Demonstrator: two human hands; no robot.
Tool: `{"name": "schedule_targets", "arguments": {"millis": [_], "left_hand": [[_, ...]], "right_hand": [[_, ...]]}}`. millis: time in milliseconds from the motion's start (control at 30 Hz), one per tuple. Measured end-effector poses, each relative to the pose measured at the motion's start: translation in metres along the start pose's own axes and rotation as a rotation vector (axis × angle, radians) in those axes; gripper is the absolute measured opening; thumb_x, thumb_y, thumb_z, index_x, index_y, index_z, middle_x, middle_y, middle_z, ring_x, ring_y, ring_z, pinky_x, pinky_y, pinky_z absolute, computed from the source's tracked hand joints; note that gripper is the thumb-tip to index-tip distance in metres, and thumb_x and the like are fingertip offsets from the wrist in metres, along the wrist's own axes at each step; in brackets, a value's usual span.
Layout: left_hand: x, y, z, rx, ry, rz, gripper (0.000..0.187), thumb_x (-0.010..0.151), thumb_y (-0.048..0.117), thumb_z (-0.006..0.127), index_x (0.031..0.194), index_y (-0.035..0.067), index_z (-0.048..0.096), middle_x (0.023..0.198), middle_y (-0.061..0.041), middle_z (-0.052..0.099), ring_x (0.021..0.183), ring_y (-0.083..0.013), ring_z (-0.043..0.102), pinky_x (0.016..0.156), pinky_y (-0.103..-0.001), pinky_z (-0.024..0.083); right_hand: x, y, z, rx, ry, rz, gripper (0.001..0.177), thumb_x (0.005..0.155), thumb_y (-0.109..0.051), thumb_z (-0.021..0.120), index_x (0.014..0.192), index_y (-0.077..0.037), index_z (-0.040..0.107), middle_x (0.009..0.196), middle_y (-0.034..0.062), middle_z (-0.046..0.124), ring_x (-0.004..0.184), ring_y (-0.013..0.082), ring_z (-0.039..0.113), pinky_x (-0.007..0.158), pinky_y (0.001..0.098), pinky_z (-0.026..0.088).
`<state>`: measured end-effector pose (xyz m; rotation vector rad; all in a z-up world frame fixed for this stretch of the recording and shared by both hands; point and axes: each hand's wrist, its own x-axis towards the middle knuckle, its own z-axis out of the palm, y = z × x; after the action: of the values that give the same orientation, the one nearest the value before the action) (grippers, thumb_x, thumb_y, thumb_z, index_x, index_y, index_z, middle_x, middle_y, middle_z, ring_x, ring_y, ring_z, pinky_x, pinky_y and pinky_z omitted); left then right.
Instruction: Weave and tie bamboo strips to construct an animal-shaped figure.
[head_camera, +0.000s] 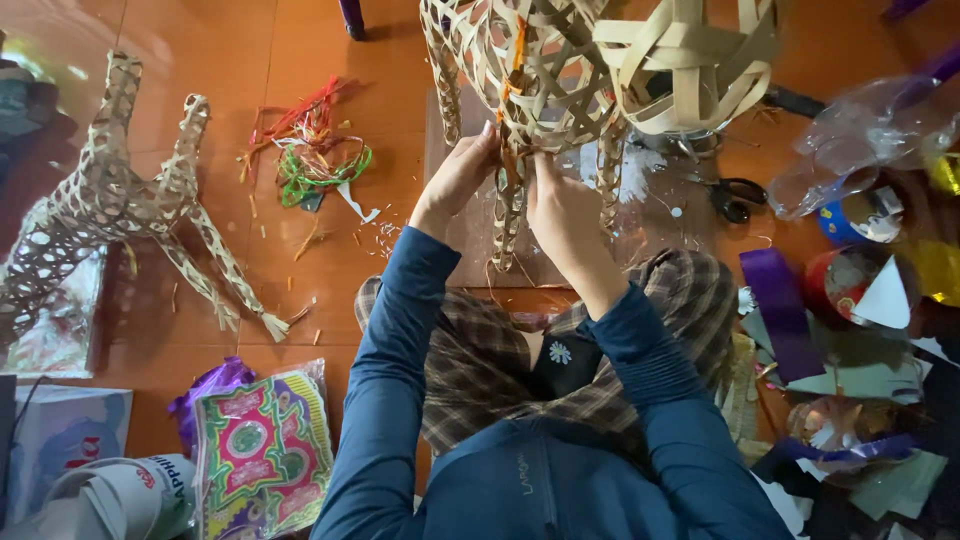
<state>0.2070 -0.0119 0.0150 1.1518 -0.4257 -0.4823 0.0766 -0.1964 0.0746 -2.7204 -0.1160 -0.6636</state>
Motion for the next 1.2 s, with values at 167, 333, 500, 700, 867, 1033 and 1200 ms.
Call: {"name": "schedule_targets", "arguments": {"millis": [167,333,500,700,867,1033,1200], "left_hand": [[-0.016,0.070,0.045,0.388,0.023,0.021,0.064,0.114,0.059,0.057,0.114,0.000,0.081,0.106,-0.011,0.074,0.110,-0.0211,0.064,0.108,-0.044,0.050],[-0.030,0.074,0.047,0.619,0.027,0.078,0.053,0.117,0.052,0.054,0.100,0.008,0.079,0.087,-0.003,0.065,0.091,-0.0175,0.056,0.086,-0.036,0.048],[-0.031,0.081,0.061,0.680,0.040,0.124,0.052,0.117,0.049,0.054,0.097,0.008,0.078,0.078,-0.002,0.059,0.083,-0.0167,0.053,0.076,-0.034,0.044],[-0.031,0.083,0.061,0.722,0.053,0.095,0.054,0.118,0.046,0.053,0.086,0.007,0.073,0.074,-0.005,0.055,0.079,-0.0199,0.051,0.074,-0.036,0.046],[-0.040,0.083,0.064,0.720,0.046,0.125,0.046,0.117,0.044,0.055,0.098,0.006,0.072,0.082,-0.008,0.062,0.089,-0.0185,0.054,0.081,-0.039,0.051],[-0.064,0.058,0.087,0.826,0.197,0.177,0.081,0.099,0.033,0.085,0.157,-0.005,0.044,0.138,-0.041,0.063,0.129,-0.0589,0.064,0.111,-0.071,0.052],[-0.066,0.044,0.079,0.780,0.262,0.318,0.067,0.097,0.005,0.087,0.154,0.000,0.052,0.124,-0.032,0.073,0.116,-0.0509,0.074,0.098,-0.062,0.062]], "right_hand": [[-0.017,0.001,0.011,-0.004,0.363,-0.140,0.045,0.099,-0.015,0.085,0.141,-0.012,0.072,0.107,0.0135,0.074,0.099,0.0268,0.070,0.089,0.0423,0.047],[-0.055,0.003,0.030,0.411,0.287,-0.040,0.021,0.107,-0.011,0.073,0.128,-0.009,0.074,0.113,0.0116,0.069,0.098,0.0236,0.066,0.093,0.0377,0.050],[-0.021,-0.009,0.036,1.000,0.216,0.300,0.007,0.111,-0.005,0.068,0.117,-0.002,0.071,0.097,0.0152,0.071,0.085,0.0256,0.067,0.085,0.0401,0.051],[0.022,-0.043,-0.015,1.482,0.294,0.653,0.019,0.092,-0.015,0.088,0.082,-0.011,0.072,0.073,-0.0022,0.063,0.071,0.0044,0.052,0.072,0.0241,0.041],[0.024,-0.030,0.013,1.402,0.315,0.628,0.020,0.089,-0.009,0.092,0.082,-0.005,0.073,0.067,0.0095,0.069,0.065,0.0092,0.059,0.068,0.0218,0.042],[0.023,-0.014,0.039,1.371,0.234,0.667,0.019,0.091,-0.015,0.091,0.090,-0.006,0.074,0.070,0.0056,0.070,0.059,0.0070,0.057,0.060,0.0225,0.042],[0.026,-0.009,0.029,1.371,0.130,0.623,0.017,0.092,-0.021,0.091,0.085,-0.012,0.079,0.062,0.0030,0.067,0.047,0.0054,0.055,0.050,0.0206,0.041]]}}
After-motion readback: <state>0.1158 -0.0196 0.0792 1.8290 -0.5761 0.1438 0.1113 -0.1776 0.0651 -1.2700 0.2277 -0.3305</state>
